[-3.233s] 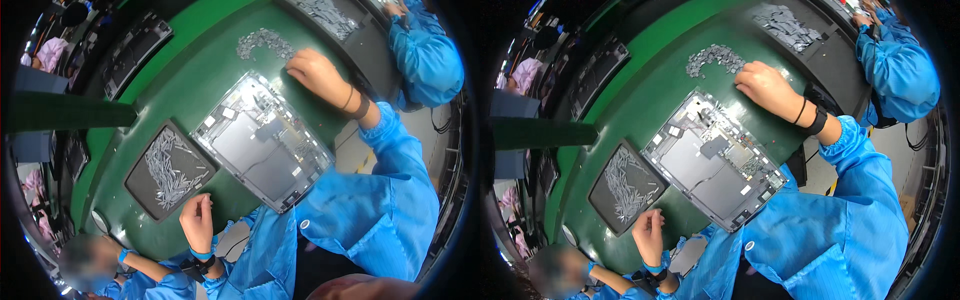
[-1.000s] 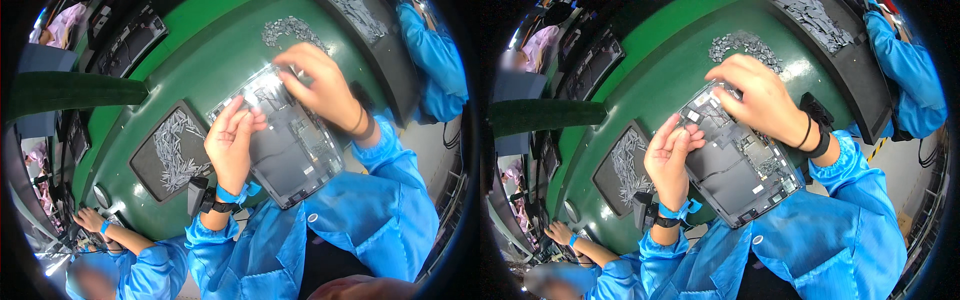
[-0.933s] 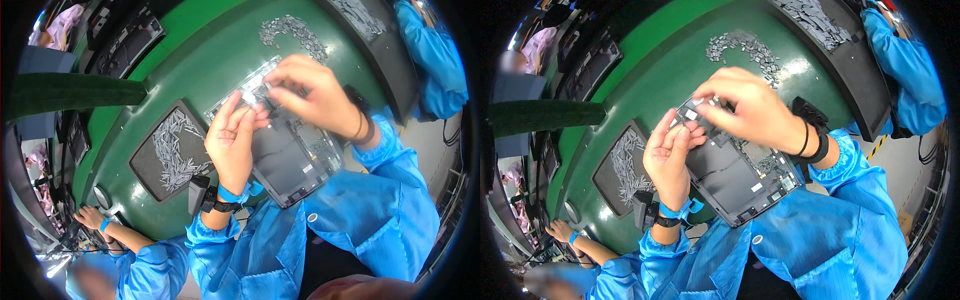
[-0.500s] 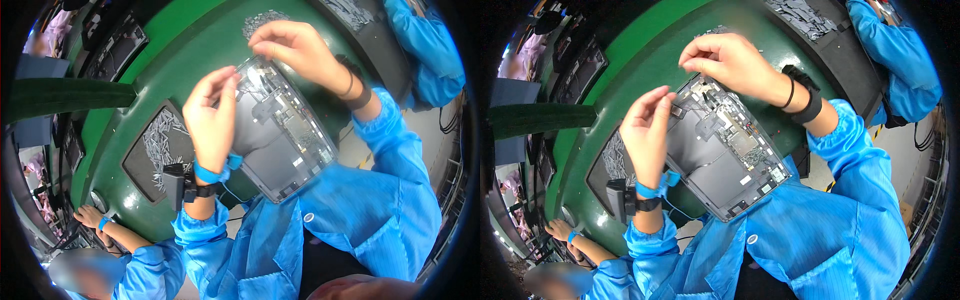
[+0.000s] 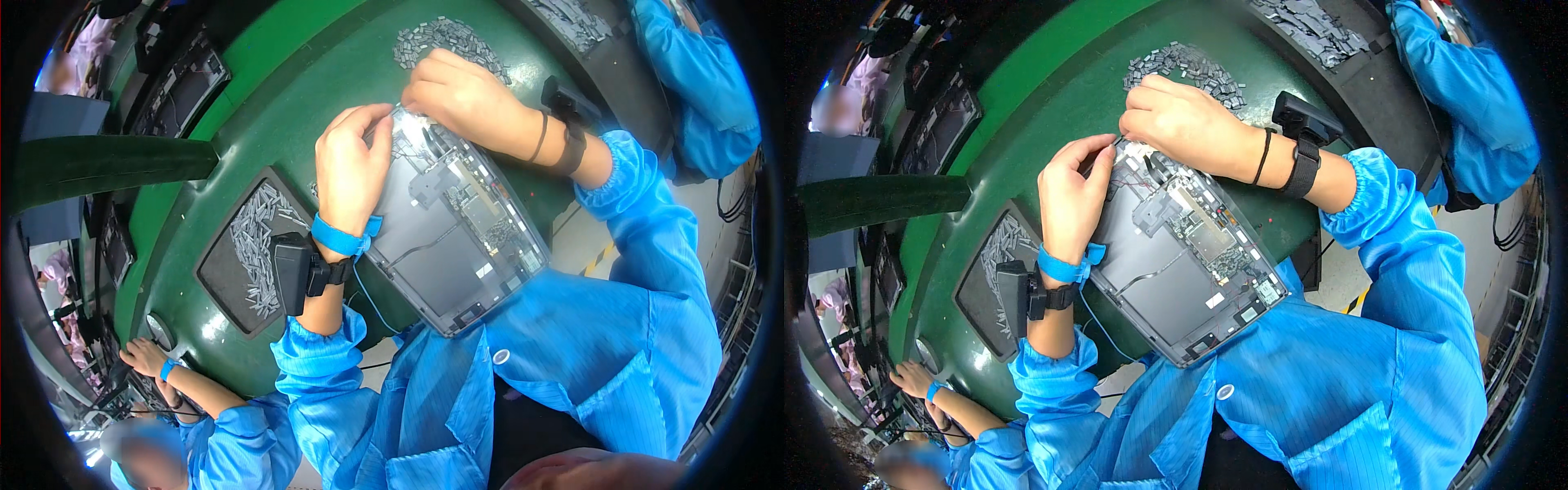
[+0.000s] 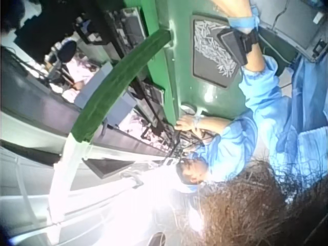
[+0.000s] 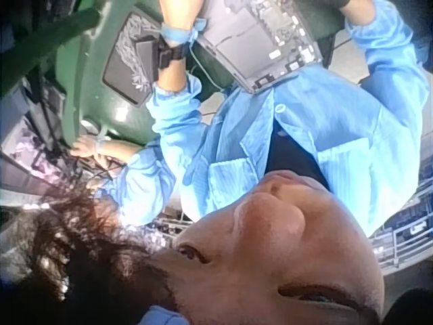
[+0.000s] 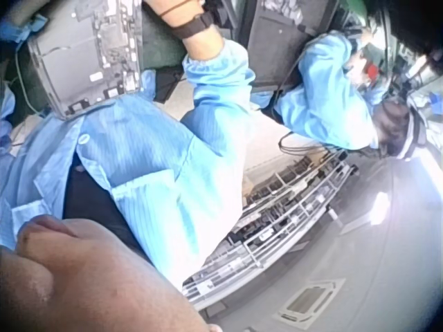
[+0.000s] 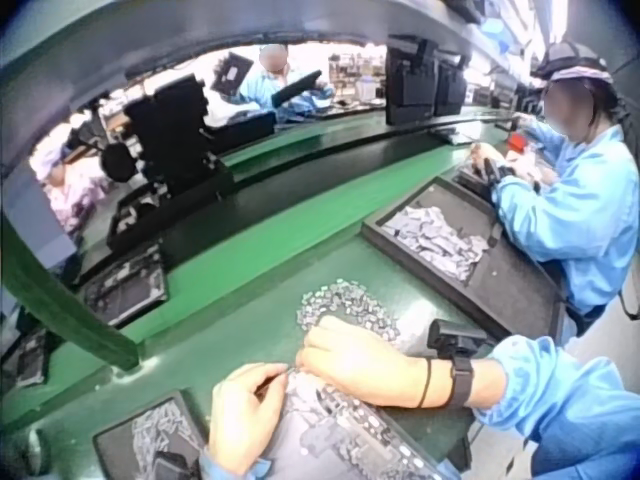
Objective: The recorder is assembling internal components of a laptop or tablet on a manufacturing line.
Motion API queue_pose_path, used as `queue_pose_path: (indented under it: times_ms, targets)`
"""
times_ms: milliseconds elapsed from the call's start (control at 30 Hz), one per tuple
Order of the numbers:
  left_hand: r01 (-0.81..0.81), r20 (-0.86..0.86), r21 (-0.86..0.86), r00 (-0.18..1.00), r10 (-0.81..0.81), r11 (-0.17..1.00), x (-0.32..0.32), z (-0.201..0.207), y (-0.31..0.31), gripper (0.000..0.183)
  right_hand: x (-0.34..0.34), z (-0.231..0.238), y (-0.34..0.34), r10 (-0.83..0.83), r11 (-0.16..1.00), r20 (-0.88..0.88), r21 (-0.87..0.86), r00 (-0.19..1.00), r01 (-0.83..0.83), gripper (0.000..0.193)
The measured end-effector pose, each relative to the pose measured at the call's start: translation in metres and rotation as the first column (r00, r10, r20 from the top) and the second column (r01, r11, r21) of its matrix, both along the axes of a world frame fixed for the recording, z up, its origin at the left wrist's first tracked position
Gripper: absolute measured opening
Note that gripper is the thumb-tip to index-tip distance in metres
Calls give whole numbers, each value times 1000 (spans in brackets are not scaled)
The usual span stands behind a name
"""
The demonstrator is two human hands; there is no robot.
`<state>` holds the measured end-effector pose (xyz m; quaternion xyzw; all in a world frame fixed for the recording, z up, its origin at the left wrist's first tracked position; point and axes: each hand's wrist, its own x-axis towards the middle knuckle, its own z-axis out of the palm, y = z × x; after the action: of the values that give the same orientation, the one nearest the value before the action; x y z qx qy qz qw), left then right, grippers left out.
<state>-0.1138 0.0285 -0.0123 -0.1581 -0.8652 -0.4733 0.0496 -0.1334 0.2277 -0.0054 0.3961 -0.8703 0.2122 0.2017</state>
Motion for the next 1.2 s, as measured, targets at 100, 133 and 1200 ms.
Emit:
queue_pose_path:
  times_ms: [100, 133, 1200]
  targets:
    - [35, -71, -58, 997, -39, 998, -4, 0, 1, 16, -1, 2, -2, -15, 1000, 1, 3, 1000, 15, 12]
    - [42, -110, -105, 993, -53, 994, -5, 0, 2, 15, -2, 3, -3, -22, 1000, 13, 11, 1000, 21, 12]
    - [32, -363, -456, 906, -218, 889, -11, -5, 17, 9, -30, 11, 17, 225, 931, 89, 274, 970, -241, 10]
